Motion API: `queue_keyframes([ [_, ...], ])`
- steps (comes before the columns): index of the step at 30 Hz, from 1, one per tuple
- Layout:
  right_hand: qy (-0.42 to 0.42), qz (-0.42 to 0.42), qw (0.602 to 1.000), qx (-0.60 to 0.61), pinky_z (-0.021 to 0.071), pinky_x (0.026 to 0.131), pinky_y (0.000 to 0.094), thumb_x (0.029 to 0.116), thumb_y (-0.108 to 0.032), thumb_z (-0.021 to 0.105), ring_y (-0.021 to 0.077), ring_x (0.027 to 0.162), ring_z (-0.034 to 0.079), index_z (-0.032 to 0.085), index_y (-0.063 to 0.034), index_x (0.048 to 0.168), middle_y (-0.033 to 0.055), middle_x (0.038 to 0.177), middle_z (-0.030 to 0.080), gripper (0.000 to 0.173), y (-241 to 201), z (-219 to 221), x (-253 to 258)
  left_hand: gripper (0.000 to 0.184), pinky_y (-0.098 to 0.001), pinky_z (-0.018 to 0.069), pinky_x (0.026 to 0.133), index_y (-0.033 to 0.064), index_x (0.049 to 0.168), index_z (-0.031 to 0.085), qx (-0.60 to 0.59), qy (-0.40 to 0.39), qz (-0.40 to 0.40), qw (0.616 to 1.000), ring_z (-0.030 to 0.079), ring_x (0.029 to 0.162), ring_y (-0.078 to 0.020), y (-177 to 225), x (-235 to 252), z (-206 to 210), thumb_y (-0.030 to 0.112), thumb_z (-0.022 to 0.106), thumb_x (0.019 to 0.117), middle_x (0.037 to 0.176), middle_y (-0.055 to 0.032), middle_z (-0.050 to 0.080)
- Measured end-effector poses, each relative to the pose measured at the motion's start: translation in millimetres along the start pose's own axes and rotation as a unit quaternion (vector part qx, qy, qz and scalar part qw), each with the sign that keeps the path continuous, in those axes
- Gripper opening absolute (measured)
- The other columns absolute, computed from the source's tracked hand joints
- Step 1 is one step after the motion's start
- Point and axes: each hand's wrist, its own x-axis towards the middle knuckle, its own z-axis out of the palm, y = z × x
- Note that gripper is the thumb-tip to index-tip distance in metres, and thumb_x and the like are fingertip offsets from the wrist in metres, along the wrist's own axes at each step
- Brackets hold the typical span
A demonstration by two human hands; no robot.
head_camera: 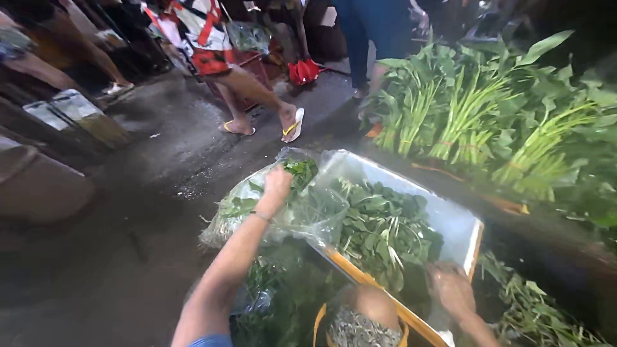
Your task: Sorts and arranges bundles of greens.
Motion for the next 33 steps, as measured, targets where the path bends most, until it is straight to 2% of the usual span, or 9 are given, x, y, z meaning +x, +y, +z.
queue_keyframes([
  [2,-0.006,-0.002,1.0,-0.003,0.0406,0.107,0.0552,0.0987,-0.014,0.061,0.0352,0.114,0.067,0.075,-0.0043,0.114,0.0166,0.118,0.073,0.023,0,-1,0,0.028,-0.0629,0.0538,0.09,-0.0052,0.118,0.068,-0.062,-0.024,0.011,0.998,0.062,0.116,-0.048,20,8,7,0.008,0.064,0.0946,0.139,-0.0299,0.054],
  [5,-0.012,0.001,1.0,0.002,0.0397,0.108,0.0551,0.0989,-0.015,0.06,0.0342,0.116,0.067,0.075,-0.0045,0.116,0.0167,0.12,0.072,0.025,1,-1,0,0.044,-0.063,0.0517,0.095,-0.0093,0.137,0.053,-0.141,-0.015,-0.058,0.988,0.058,0.121,-0.0505,29,22,14,0.011,0.061,0.0979,0.144,-0.0327,0.048],
  [9,-0.003,0.0,1.0,-0.003,0.041,0.107,0.0548,0.0985,-0.015,0.06,0.034,0.115,0.067,0.075,-0.0039,0.114,0.0163,0.118,0.073,0.024,0,2,-2,0.038,-0.0619,0.0495,0.098,-0.008,0.125,0.062,-0.195,-0.043,-0.186,0.962,0.059,0.124,-0.0451,22,21,6,0.021,0.061,0.1,0.134,-0.0299,0.059],
  [12,0.003,-0.007,1.0,0.008,0.0415,0.106,0.0581,0.0975,-0.013,0.06,0.0372,0.114,0.067,0.075,-0.002,0.112,0.0193,0.116,0.073,0.023,2,4,-1,0.04,-0.0654,0.0466,0.1,-0.0053,0.126,0.064,-0.168,-0.06,-0.208,0.962,0.058,0.126,-0.0463,11,15,-1,0.026,0.059,0.1013,0.133,-0.0298,0.06],
  [17,-0.044,0.009,0.999,-0.002,0.0374,0.11,0.0557,0.0989,-0.015,0.06,0.035,0.118,0.065,0.073,-0.0033,0.119,0.0174,0.121,0.071,0.027,-2,-1,-2,0.039,-0.0675,0.0456,0.099,-0.0046,0.123,0.067,-0.114,-0.039,-0.237,0.964,0.058,0.126,-0.047,-15,2,-16,0.026,0.061,0.1001,0.131,-0.0293,0.063],
  [21,-0.043,0.007,0.999,-0.001,0.0389,0.108,0.0556,0.0966,-0.013,0.063,0.0354,0.117,0.065,0.073,-0.0011,0.117,0.018,0.12,0.072,0.025,-3,-3,-2,0.051,-0.0694,0.0363,0.109,-0.0066,0.136,0.057,-0.117,-0.051,-0.236,0.963,0.046,0.138,-0.0497,-36,16,-6,0.027,0.063,0.0978,0.143,-0.0326,0.053],
  [24,-0.05,0.006,0.999,-0.002,0.0388,0.108,0.0554,0.0969,-0.012,0.062,0.0354,0.119,0.065,0.072,-0.0011,0.119,0.0184,0.121,0.071,0.026,-3,-6,-2,0.051,-0.0708,0.0322,0.111,-0.0041,0.134,0.061,-0.11,-0.056,-0.238,0.963,0.043,0.14,-0.0487,-41,24,0,0.031,0.064,0.0965,0.145,-0.0314,0.051],
  [28,-0.034,-0.001,0.999,-0.012,0.0406,0.106,0.0551,0.0957,-0.013,0.064,0.0348,0.116,0.066,0.073,-0.0028,0.118,0.0174,0.12,0.072,0.026,-2,-3,-1,0.047,-0.0644,0.0432,0.106,-0.0079,0.128,0.061,-0.106,-0.027,-0.243,0.964,0.053,0.132,-0.0466,-39,29,3,0.025,0.066,0.0957,0.137,-0.0313,0.058],
  [33,-0.035,-0.002,0.999,-0.017,0.0407,0.107,0.0543,0.0966,-0.014,0.064,0.0342,0.116,0.066,0.073,-0.0036,0.118,0.0163,0.12,0.072,0.026,0,0,1,0.068,-0.0739,0.032,0.109,-0.0135,0.138,0.051,-0.124,-0.033,-0.256,0.958,0.034,0.142,-0.0567,-23,31,13,0.035,0.069,0.0935,0.148,-0.0408,0.04],
])
